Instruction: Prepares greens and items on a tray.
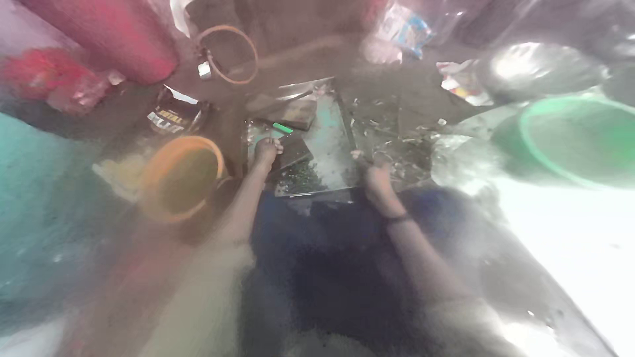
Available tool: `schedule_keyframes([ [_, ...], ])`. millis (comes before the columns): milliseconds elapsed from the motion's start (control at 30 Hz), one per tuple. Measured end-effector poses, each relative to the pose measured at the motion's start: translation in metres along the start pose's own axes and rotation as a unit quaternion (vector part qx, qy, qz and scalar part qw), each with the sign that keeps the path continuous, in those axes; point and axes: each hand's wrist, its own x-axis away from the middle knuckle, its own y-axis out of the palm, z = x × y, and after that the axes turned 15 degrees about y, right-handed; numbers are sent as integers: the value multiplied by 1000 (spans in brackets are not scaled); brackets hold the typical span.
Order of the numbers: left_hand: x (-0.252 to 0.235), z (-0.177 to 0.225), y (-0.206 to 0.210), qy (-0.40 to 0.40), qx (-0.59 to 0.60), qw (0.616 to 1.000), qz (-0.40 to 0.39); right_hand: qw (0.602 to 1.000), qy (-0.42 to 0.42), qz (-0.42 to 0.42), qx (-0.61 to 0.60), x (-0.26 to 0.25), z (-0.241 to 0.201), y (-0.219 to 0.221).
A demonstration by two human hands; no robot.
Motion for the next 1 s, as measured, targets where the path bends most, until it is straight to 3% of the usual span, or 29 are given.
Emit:
schedule_keyframes([
  [100, -4, -6, 2, 79, -259, 961, -48, 1000, 6, -4, 12, 1, -2, 1],
  [167, -3, -1, 4, 118, -356, 924, -70, 1000, 7, -13, 16, 1, 0, 2],
  [233, -5, -1, 5, 135, -392, 907, -80, 1000, 4, -17, 26, 0, 1, 3],
  [433, -4, -3, 8, 126, -366, 919, -79, 999, 7, -13, 41, 1, 3, 1],
  [533, -8, -6, 5, 98, -321, 940, -56, 989, -4, 19, 144, 4, 2, 4],
  [633, -14, -15, -4, 87, -181, 979, 22, 934, 3, 23, 356, -2, -2, 18],
  [700, -14, -10, -8, 82, -55, 991, 87, 904, -17, 8, 428, -10, 1, 32],
  [833, -2, 7, -17, 80, 127, 975, 163, 881, -59, -51, 467, -20, -6, 57],
  [1000, -6, 13, -21, 106, 173, 965, 166, 834, -114, -30, 540, -57, -36, 105],
])
